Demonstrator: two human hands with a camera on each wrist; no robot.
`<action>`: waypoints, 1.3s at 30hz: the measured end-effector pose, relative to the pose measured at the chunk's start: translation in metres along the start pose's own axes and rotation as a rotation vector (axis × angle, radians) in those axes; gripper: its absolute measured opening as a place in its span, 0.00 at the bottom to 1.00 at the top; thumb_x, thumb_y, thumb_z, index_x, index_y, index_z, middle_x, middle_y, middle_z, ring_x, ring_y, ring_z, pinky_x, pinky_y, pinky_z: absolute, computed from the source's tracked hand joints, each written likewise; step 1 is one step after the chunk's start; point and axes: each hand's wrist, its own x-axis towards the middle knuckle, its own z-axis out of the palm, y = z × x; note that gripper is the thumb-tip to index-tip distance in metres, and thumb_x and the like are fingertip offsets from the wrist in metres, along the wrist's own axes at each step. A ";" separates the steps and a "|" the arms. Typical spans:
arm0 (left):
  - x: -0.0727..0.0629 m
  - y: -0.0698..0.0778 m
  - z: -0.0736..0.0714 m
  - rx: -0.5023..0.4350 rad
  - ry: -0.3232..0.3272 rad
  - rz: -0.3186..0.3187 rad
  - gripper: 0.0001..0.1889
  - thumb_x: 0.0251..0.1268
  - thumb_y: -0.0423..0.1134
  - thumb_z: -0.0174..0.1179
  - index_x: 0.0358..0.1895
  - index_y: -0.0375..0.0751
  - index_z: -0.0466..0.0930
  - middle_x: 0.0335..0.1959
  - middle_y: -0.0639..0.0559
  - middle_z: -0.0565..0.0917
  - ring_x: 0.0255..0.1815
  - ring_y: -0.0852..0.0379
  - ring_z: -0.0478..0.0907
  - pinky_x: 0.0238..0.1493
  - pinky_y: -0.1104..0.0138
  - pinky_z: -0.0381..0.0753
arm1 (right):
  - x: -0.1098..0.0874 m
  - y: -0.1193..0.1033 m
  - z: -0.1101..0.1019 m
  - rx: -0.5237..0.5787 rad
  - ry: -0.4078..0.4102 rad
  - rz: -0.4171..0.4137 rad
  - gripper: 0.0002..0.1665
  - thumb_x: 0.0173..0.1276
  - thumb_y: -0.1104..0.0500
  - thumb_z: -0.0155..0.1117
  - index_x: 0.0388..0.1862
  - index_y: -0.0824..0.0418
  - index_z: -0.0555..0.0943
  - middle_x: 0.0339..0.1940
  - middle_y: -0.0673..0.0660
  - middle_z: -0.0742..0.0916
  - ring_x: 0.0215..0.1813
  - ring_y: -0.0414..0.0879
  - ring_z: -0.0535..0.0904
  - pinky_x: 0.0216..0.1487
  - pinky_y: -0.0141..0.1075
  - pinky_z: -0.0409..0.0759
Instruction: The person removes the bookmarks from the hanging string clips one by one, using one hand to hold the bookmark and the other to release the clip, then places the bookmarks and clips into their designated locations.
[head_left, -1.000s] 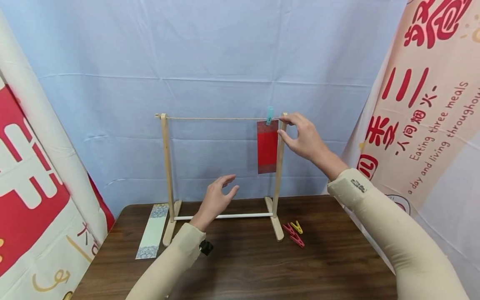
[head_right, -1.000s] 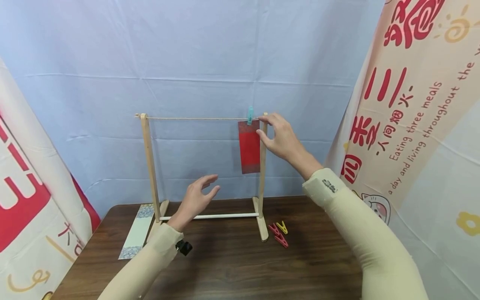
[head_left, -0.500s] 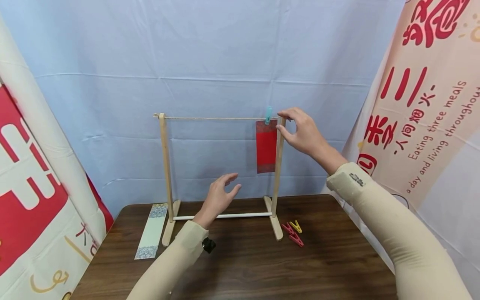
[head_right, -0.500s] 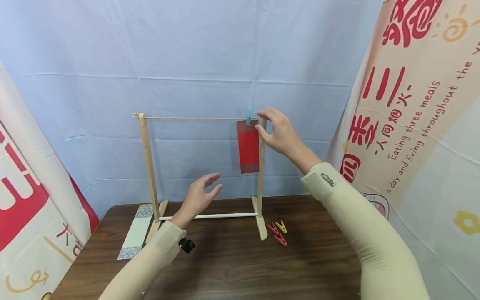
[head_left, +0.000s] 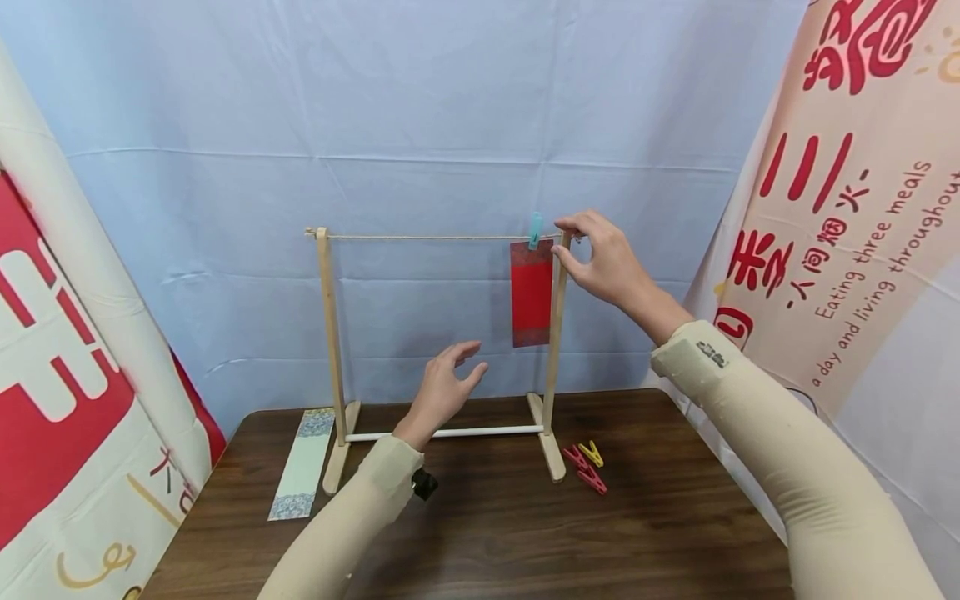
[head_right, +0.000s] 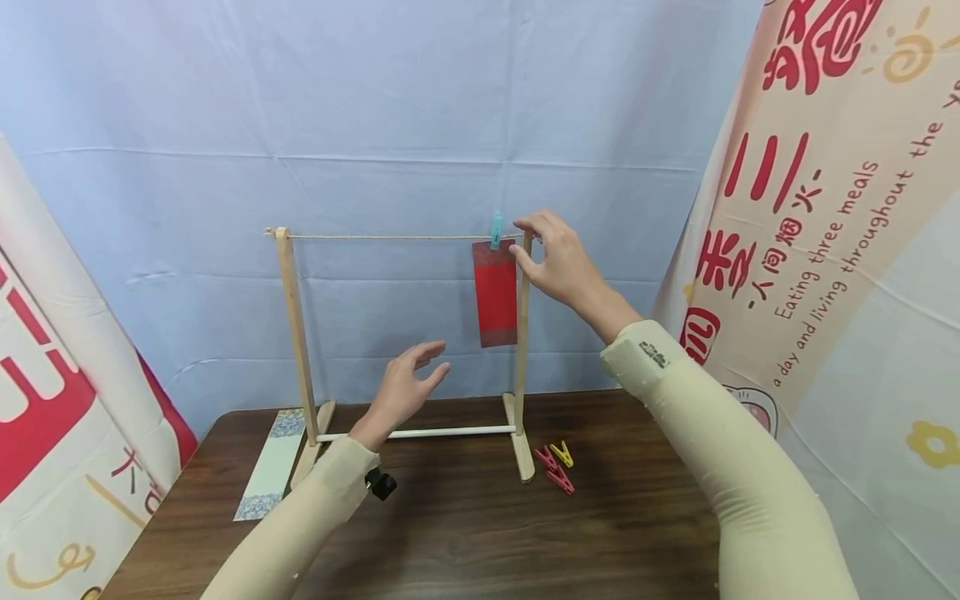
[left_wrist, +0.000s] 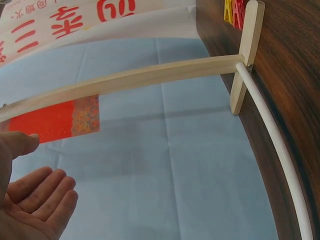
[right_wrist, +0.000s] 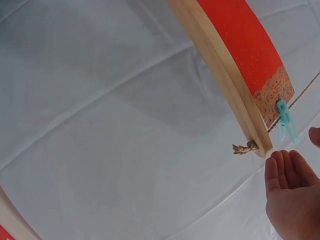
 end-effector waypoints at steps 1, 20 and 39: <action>0.001 0.000 0.000 -0.002 -0.001 -0.002 0.24 0.78 0.44 0.68 0.72 0.42 0.80 0.67 0.45 0.84 0.68 0.45 0.81 0.69 0.51 0.81 | 0.000 0.000 0.000 0.000 0.002 0.002 0.21 0.75 0.66 0.71 0.64 0.71 0.82 0.53 0.68 0.85 0.52 0.61 0.79 0.56 0.52 0.79; 0.010 -0.001 0.010 0.019 -0.002 0.016 0.24 0.79 0.44 0.68 0.72 0.42 0.80 0.67 0.44 0.84 0.67 0.45 0.81 0.69 0.53 0.81 | 0.005 0.003 -0.004 -0.014 0.009 0.024 0.23 0.75 0.64 0.72 0.64 0.71 0.82 0.57 0.68 0.85 0.57 0.63 0.81 0.64 0.58 0.80; 0.018 -0.004 0.022 0.039 -0.016 -0.003 0.24 0.79 0.45 0.67 0.72 0.42 0.80 0.67 0.44 0.84 0.68 0.44 0.81 0.68 0.51 0.81 | 0.007 0.011 -0.005 0.020 0.019 0.025 0.21 0.75 0.65 0.72 0.64 0.70 0.83 0.57 0.68 0.85 0.57 0.65 0.81 0.64 0.59 0.79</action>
